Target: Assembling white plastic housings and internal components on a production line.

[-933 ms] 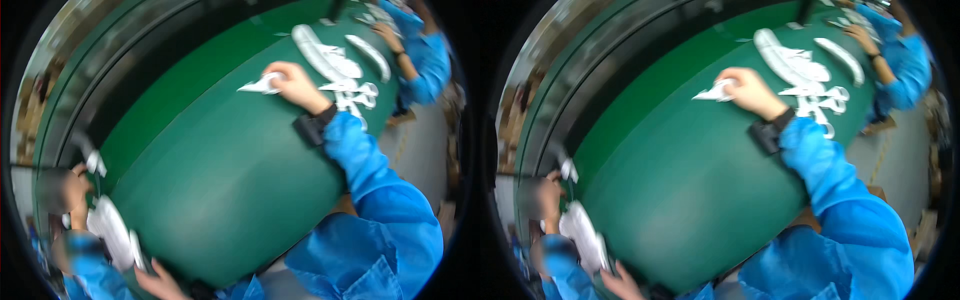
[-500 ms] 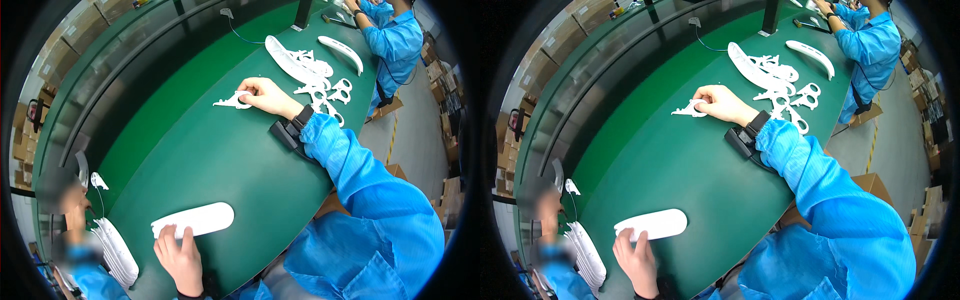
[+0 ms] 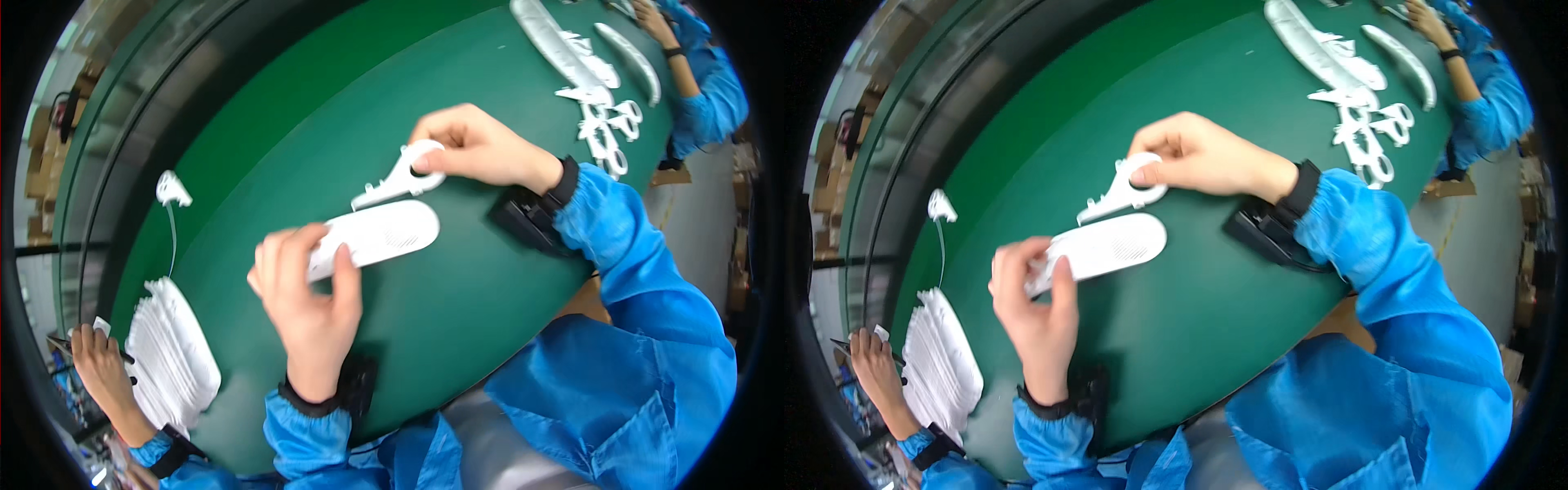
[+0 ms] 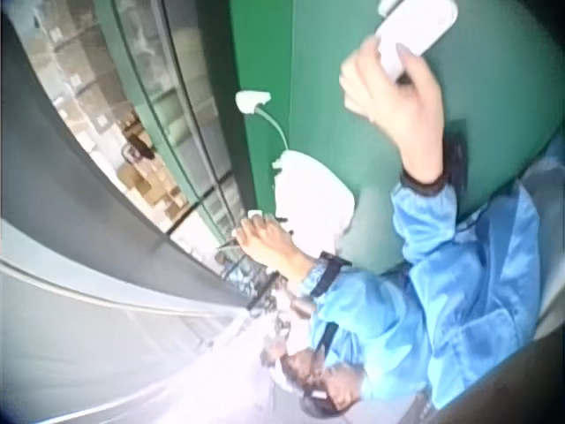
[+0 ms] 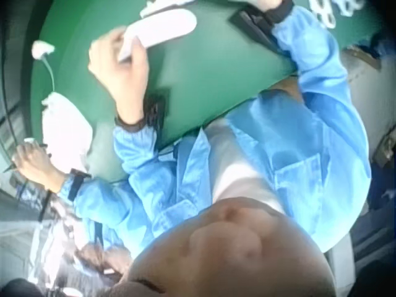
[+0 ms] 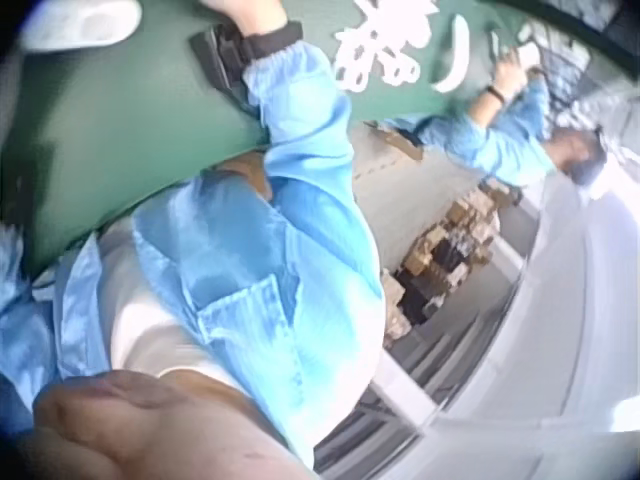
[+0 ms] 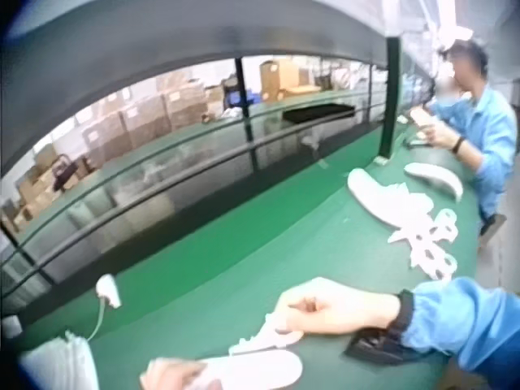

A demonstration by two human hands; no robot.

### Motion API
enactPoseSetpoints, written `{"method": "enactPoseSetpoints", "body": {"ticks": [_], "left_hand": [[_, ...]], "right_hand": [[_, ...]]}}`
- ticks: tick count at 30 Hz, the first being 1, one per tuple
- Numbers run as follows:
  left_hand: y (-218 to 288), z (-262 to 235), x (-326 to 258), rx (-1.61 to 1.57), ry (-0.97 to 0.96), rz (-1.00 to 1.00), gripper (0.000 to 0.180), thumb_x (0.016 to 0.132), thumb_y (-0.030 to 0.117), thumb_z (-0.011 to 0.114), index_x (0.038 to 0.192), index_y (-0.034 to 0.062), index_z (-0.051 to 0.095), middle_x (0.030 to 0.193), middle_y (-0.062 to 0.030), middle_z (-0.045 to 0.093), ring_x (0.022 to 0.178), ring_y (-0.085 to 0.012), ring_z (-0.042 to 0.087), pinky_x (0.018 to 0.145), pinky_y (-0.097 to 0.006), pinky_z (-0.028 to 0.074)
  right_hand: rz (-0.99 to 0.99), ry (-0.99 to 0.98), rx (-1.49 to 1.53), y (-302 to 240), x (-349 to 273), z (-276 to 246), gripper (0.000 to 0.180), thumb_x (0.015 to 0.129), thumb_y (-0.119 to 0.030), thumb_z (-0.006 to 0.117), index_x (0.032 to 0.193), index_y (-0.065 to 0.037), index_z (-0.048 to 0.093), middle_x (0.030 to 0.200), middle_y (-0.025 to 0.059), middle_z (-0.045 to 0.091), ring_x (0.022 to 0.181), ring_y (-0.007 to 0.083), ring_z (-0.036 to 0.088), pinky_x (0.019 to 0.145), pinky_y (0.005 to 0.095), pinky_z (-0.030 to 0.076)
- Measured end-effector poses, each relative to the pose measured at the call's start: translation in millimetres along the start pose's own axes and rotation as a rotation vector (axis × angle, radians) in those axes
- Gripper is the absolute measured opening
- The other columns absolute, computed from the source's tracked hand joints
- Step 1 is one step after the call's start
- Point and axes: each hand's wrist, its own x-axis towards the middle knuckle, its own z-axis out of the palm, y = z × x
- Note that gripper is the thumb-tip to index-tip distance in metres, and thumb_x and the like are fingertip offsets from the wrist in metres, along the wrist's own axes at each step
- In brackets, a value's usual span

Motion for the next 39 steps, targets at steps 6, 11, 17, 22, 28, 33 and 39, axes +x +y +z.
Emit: {"method": "enactPoseSetpoints", "body": {"ticks": [6, 11, 17, 22, 28, 33, 39], "left_hand": [[-6, -24, 1, -0.193, -0.281, -0.160, 0.040, 0.072, 0.001, 0.068, 0.110, 0.0073, 0.058, 0.111, -0.0111, 0.061, 0.102, -0.0254, 0.056, 0.095, -0.037, 0.037], [0, -18, -6, 0.013, -0.246, -0.088, 0.012, 0.069, 0.015, 0.078, 0.077, 0.0129, 0.069, 0.106, -0.0064, 0.063, 0.104, -0.0258, 0.055, 0.101, -0.043, 0.029], [8, -25, -5, 0.137, -0.299, 0.003, 0.011, 0.071, 0.013, 0.075, 0.077, 0.0092, 0.067, 0.107, -0.0070, 0.062, 0.105, -0.0277, 0.055, 0.104, -0.052, 0.027], [-1, -19, -1, -0.002, -0.348, 0.018, 0.015, 0.071, 0.011, 0.074, 0.072, 0.0063, 0.060, 0.109, -0.0068, 0.064, 0.105, -0.0271, 0.055, 0.106, -0.046, 0.025], [1, -19, -11, 0.065, -0.285, 0.087, 0.017, 0.067, 0.009, 0.073, 0.067, 0.0073, 0.056, 0.108, -0.0059, 0.063, 0.105, -0.0259, 0.054, 0.098, -0.041, 0.028], [5, -24, -12, 0.061, -0.344, -0.012, 0.023, 0.066, 0.007, 0.074, 0.072, 0.0079, 0.051, 0.104, -0.0051, 0.062, 0.101, -0.0244, 0.052, 0.092, -0.039, 0.028], [13, -27, 11, 0.174, -0.444, -0.192, 0.020, 0.070, 0.014, 0.077, 0.076, 0.0064, 0.060, 0.092, -0.0106, 0.066, 0.091, -0.0308, 0.063, 0.079, -0.045, 0.042]], "right_hand": [[0.070, -0.166, -0.088, 10, 9, 48, 0.018, 0.089, -0.015, 0.069, 0.092, 0.002, 0.068, 0.071, 0.0023, 0.066, 0.064, 0.0047, 0.057, 0.059, 0.0230, 0.047], [-0.002, -0.243, -0.351, -3, 8, 48, 0.020, 0.089, -0.018, 0.070, 0.086, 0.001, 0.067, 0.058, 0.0014, 0.057, 0.050, 0.0055, 0.046, 0.045, 0.0257, 0.034], [-0.088, -0.334, -0.530, -8, 10, 51, 0.014, 0.087, -0.015, 0.070, 0.083, -0.002, 0.066, 0.054, 0.0051, 0.053, 0.045, 0.0114, 0.044, 0.044, 0.0291, 0.031], [-0.205, -0.289, -0.543, -5, 10, 52, 0.013, 0.081, -0.017, 0.073, 0.084, -0.006, 0.066, 0.051, 0.0047, 0.051, 0.044, 0.0171, 0.046, 0.045, 0.0324, 0.032], [-0.238, -0.263, -0.759, -14, 6, 62, 0.027, 0.073, -0.021, 0.075, 0.093, -0.010, 0.060, 0.059, 0.0052, 0.055, 0.054, 0.0256, 0.057, 0.050, 0.0367, 0.040], [-0.371, -0.115, -0.920, -18, 10, 72, 0.036, 0.069, -0.024, 0.075, 0.095, -0.011, 0.054, 0.078, 0.0074, 0.062, 0.071, 0.0301, 0.064, 0.057, 0.0404, 0.048], [-0.286, -0.217, -1.022, -10, 10, 76, 0.038, 0.066, -0.026, 0.077, 0.096, -0.011, 0.058, 0.085, 0.0056, 0.062, 0.073, 0.0299, 0.063, 0.058, 0.0410, 0.048]]}}
